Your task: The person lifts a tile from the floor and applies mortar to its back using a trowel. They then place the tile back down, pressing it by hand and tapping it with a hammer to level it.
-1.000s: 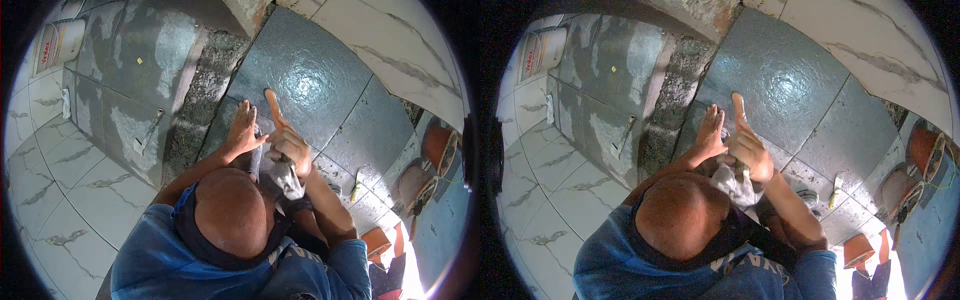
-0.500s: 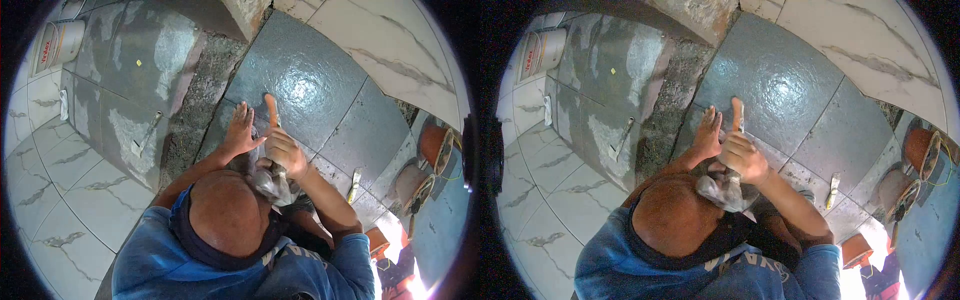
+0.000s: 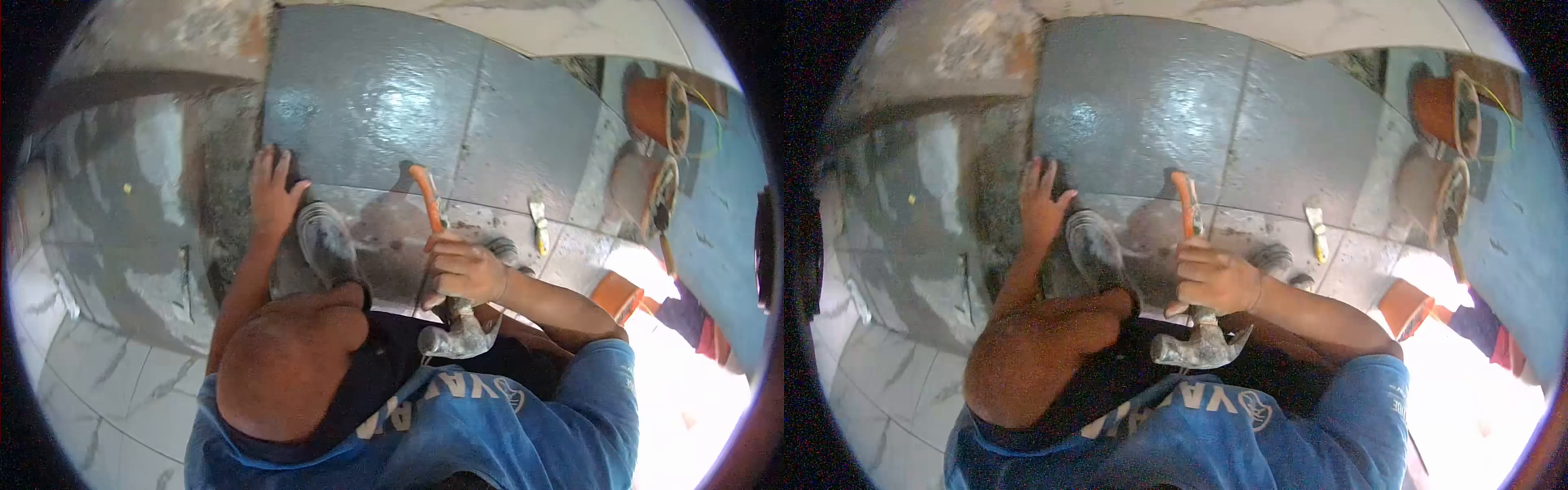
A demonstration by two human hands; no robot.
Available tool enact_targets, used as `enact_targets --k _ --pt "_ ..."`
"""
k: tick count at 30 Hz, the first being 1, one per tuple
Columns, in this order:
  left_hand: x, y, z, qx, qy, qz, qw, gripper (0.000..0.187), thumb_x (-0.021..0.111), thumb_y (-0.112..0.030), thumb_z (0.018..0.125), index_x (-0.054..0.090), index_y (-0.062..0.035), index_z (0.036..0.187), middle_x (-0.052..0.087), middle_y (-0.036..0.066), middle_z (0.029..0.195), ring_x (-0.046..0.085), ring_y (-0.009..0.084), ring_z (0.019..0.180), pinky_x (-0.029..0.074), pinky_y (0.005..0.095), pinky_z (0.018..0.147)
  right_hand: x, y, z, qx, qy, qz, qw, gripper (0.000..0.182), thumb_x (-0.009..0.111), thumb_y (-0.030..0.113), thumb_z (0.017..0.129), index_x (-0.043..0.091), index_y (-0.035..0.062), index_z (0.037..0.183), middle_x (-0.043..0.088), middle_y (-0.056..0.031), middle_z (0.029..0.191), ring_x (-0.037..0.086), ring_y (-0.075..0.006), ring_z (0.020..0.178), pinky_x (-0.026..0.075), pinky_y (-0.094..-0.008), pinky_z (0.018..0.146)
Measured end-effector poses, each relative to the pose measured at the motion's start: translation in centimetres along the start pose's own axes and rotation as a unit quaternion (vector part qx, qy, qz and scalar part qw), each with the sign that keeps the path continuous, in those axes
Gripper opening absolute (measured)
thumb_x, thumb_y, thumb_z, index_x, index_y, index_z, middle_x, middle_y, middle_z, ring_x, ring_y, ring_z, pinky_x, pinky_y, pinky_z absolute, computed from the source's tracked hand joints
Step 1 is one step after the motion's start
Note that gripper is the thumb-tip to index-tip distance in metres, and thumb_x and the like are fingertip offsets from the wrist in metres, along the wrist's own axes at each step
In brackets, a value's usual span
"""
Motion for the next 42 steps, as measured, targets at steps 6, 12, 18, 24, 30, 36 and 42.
enact_targets --k 6,12,18,24,30,36,42 --pt "1.4 1.8 1.7 0.196 0.014 -0.02 0.98 0.06 0.072 -0.035 0.081 0.052 -0.0172 0.134 0.031 0.014 0.152 0.027 0.0365 0.14 0.025 0.0553 0.112 1.3 1.7 -1.3 0.005 -0.006 0.002 1.0 0.045 0.077 0.031 0.07 0.039 0.0093 0.062 0.042 -0.0053 0.065 0.054 -0.0271 0.068 0.049 -0.0454 0.079" --pt "2.5 2.2 1.5 0.233 0.024 -0.01 0.972 0.054 0.068 -0.03 0.085 0.051 -0.0198 0.135 0.03 0.01 0.152 0.025 0.0357 0.141 0.022 0.0597 0.112 2.6 -1.6 -1.4 0.003 -0.02 -0.037 0.999 0.042 0.077 0.03 0.069 0.041 0.0095 0.062 0.041 -0.0056 0.066 0.05 -0.0255 0.065 0.045 -0.0412 0.073" --pt "2.9 2.3 1.3 0.224 0.037 0.021 0.974 0.059 0.069 -0.027 0.083 0.048 -0.0198 0.137 0.026 0.009 0.154 0.023 0.0359 0.142 0.022 0.0624 0.112 2.4 -1.0 0.1 -0.032 -0.063 -0.032 0.997 0.042 0.076 0.03 0.068 0.04 0.0098 0.061 0.04 -0.0048 0.066 0.05 -0.0241 0.066 0.045 -0.0407 0.074" --pt "3.0 2.3 1.4 0.231 0.027 0.034 0.972 0.066 0.073 -0.028 0.077 0.047 -0.0205 0.138 0.026 0.011 0.154 0.023 0.0368 0.142 0.024 0.0627 0.111 2.2 -3.7 1.9 -0.038 -0.05 -0.092 0.994 0.03 0.068 0.031 0.072 0.047 0.0104 0.067 0.044 -0.003 0.068 0.053 -0.0222 0.072 0.044 -0.0388 0.08" --pt "3.0 2.6 1.3 0.224 0.044 0.014 0.973 0.065 0.072 -0.028 0.078 0.048 -0.0219 0.137 0.024 0.011 0.154 0.024 0.0369 0.141 0.024 0.063 0.11 1.5 -3.8 6.0 -0.082 -0.079 -0.077 0.99 0.03 0.068 0.031 0.074 0.047 0.0104 0.067 0.046 -0.0032 0.069 0.052 -0.0215 0.07 0.043 -0.0381 0.076" --pt "3.1 2.6 1.4 0.229 0.039 0.025 0.972 0.068 0.072 -0.028 0.078 0.043 -0.0241 0.14 0.023 0.01 0.155 0.023 0.0366 0.142 0.023 0.0629 0.11 2.4 -6.1 6.6 -0.057 -0.112 -0.096 0.987 0.034 0.071 0.03 0.071 0.045 0.0096 0.065 0.044 -0.0043 0.069 0.051 -0.0234 0.07 0.044 -0.0376 0.076" --pt "3.4 2.8 1.4 0.239 0.029 0.037 0.97 0.068 0.072 -0.029 0.079 0.043 -0.0238 0.141 0.022 0.009 0.156 0.023 0.0367 0.142 0.023 0.0637 0.11 1.4 -3.9 4.0 -0.056 -0.076 -0.116 0.989 0.039 0.075 0.03 0.069 0.042 0.0095 0.062 0.04 -0.0049 0.068 0.049 -0.0257 0.069 0.044 -0.0402 0.077"
Point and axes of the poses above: each hand's wrist, its own z-axis towards the middle knuckle, its own x-axis out of the palm, y = z × x, the point moved 2 cm from there along z, towards the middle knuckle
